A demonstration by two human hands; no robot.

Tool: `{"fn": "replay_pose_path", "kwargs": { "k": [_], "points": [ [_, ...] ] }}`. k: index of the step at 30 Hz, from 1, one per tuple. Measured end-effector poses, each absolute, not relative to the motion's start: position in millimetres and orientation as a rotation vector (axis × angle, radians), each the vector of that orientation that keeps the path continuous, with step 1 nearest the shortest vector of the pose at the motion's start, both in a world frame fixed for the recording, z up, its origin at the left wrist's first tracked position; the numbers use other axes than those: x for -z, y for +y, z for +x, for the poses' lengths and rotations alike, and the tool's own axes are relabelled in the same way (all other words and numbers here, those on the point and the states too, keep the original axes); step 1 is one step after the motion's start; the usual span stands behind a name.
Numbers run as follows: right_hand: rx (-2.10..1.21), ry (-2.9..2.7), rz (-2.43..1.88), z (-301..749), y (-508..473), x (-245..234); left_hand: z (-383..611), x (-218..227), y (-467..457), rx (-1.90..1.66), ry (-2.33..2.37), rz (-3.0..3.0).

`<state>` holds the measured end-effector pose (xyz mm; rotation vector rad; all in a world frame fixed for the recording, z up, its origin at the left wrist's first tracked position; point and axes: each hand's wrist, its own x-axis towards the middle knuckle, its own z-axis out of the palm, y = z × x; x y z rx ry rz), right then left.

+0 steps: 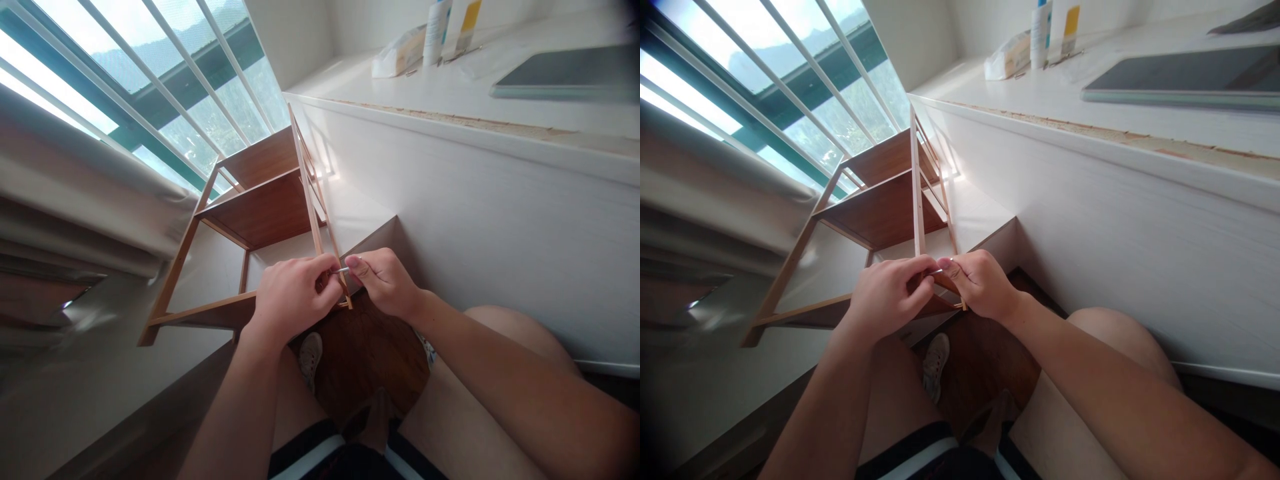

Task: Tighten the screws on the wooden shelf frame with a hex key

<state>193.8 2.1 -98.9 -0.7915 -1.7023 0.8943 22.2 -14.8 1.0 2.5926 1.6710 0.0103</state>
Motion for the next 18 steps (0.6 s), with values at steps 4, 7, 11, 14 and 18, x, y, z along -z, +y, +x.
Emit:
{"fn": "replay_pose_path", "kwargs": {
  "k": [4,7,11,14,18],
  "points": [
    [-0.867,-1.683,-0.865,192.4,-1.7,97.8,22.5,-0.2,-13.9,-0.009,1.672,2.6],
    [-0.848,-1.672,-0.893,191.7,-1.9,99.1,22.8,-0.8,-13.5,-0.007,1.672,2.594],
    [-0.845,-1.656,-0.942,189.6,-2.6,99.0,22.9,-1.7,-13.7,-0.017,1.673,2.585],
    [-0.865,-1.647,-0.956,188.9,-4.2,97.0,22.9,-1.3,-13.9,-0.011,1.67,2.583],
    [-0.848,-1.7,-0.922,192.4,-3.1,94.4,22.1,0.3,-13.5,-0.013,1.668,2.595]
  ]
}}
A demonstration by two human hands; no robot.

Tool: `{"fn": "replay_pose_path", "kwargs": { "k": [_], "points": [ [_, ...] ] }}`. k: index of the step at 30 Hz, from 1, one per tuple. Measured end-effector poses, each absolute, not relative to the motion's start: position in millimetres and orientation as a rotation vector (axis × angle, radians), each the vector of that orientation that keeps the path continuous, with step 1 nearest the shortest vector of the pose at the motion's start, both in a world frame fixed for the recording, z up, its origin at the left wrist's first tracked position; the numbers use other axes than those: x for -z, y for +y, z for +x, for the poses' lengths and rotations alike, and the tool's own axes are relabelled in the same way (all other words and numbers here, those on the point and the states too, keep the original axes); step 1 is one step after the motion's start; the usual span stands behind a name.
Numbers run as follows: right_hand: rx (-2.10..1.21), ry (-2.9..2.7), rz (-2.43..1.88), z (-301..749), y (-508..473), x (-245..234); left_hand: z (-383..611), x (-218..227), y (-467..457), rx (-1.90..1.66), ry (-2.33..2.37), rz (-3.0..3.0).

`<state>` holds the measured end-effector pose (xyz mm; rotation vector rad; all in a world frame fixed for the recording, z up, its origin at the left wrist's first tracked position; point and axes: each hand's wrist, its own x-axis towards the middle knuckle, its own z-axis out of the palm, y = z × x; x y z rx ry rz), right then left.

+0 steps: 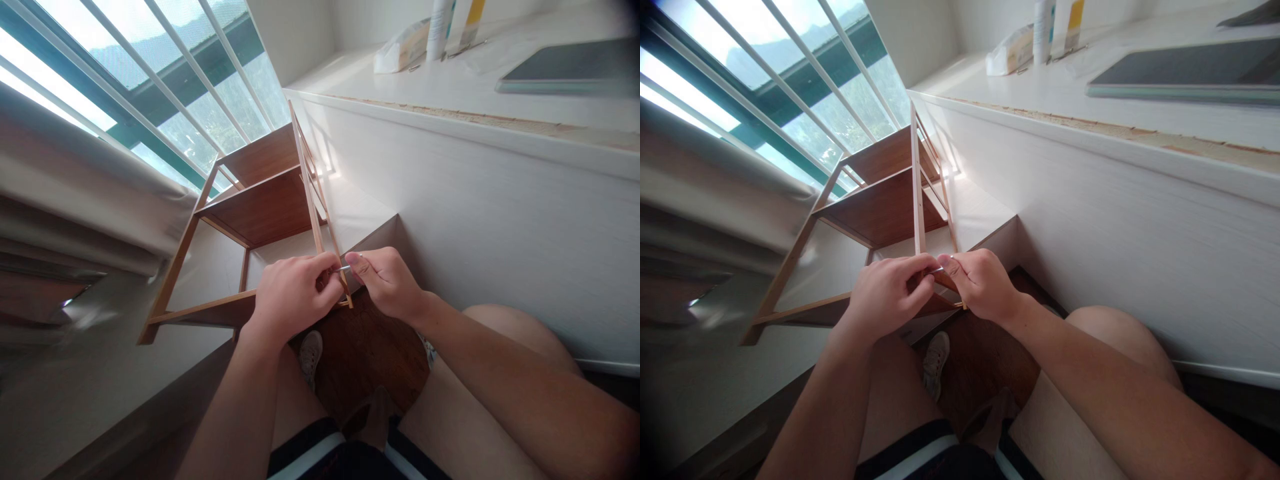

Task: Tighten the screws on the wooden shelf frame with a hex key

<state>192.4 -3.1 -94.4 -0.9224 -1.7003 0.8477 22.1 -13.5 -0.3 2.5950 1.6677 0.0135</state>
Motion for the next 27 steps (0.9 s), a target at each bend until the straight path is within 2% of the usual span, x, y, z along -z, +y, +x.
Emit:
{"fn": "replay_pose_path", "kwargs": {
  "k": [6,14,21,27],
  "points": [
    [-0.824,-1.725,-0.852,203,4,95,21,0,-14,-0.014,1.668,2.589],
    [-1.141,-1.288,-0.841,205,17,104,20,0,-12,-0.153,1.697,2.498],
    [-1.331,-1.219,-0.784,185,25,117,7,-7,-10,-0.045,1.442,2.552],
    [-1.38,-1.268,-0.945,173,35,136,0,-5,-13,0.028,1.533,2.624]
  ]
}}
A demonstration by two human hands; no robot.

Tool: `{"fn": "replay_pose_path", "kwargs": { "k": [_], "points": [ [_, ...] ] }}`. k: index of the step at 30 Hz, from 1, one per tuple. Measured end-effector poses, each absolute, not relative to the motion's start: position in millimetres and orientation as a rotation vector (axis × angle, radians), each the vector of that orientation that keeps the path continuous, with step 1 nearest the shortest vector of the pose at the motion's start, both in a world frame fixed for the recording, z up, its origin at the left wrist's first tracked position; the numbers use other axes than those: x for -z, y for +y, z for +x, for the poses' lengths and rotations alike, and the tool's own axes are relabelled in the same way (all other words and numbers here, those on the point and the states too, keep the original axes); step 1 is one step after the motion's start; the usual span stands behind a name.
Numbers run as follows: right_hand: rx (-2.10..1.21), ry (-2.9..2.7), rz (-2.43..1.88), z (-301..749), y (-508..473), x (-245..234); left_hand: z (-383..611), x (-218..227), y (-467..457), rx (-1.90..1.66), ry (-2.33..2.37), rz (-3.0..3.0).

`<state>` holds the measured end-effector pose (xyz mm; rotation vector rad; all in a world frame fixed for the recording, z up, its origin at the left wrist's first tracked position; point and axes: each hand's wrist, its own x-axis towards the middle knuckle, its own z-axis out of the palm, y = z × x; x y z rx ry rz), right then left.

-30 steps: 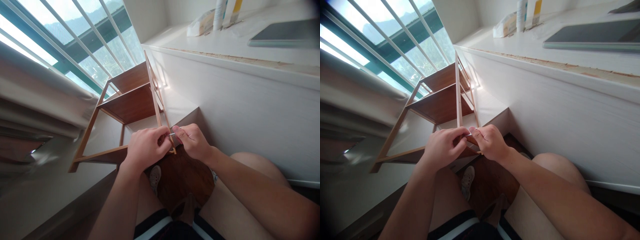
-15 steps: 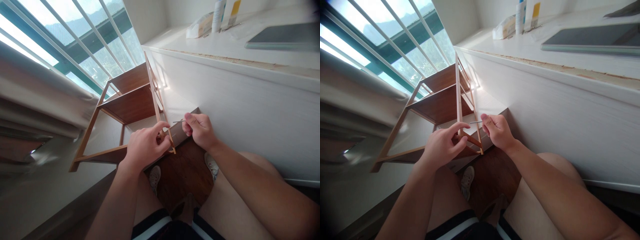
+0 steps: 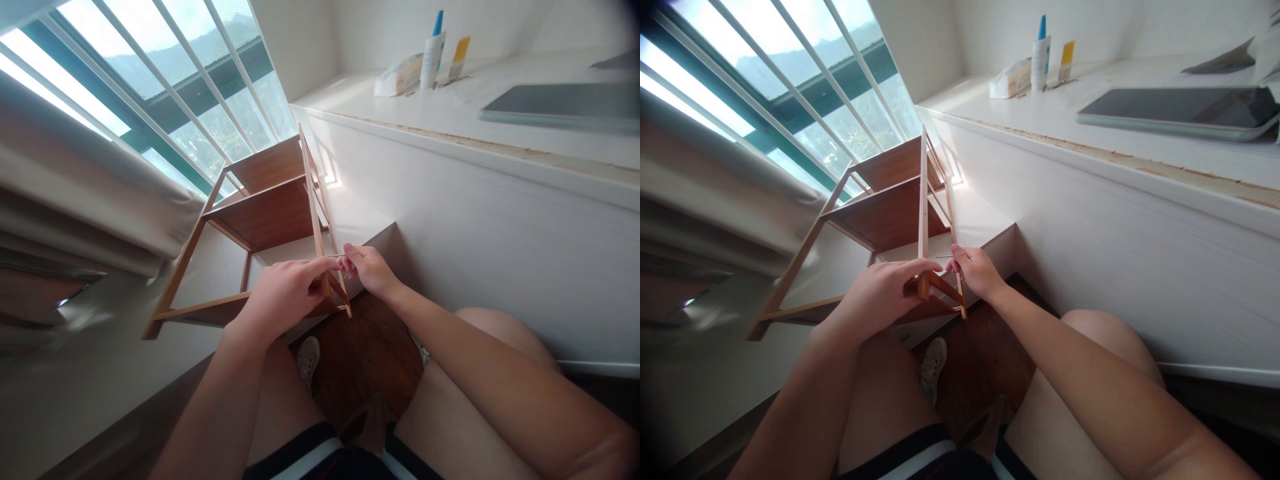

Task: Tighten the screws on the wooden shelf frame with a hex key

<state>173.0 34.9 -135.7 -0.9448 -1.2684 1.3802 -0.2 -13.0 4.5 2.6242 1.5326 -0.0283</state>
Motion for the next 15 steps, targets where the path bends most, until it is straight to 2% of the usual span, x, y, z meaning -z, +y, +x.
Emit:
{"fn": "replay_pose_path", "kwargs": {
  "k": [11,15],
  "points": [
    [-1.404,-1.11,-0.998,154,46,148,-14,-4,-30,-0.073,1.781,2.611],
    [-1.345,-1.033,-0.995,147,51,145,-30,2,-44,-0.338,1.761,2.602]
  ]
}}
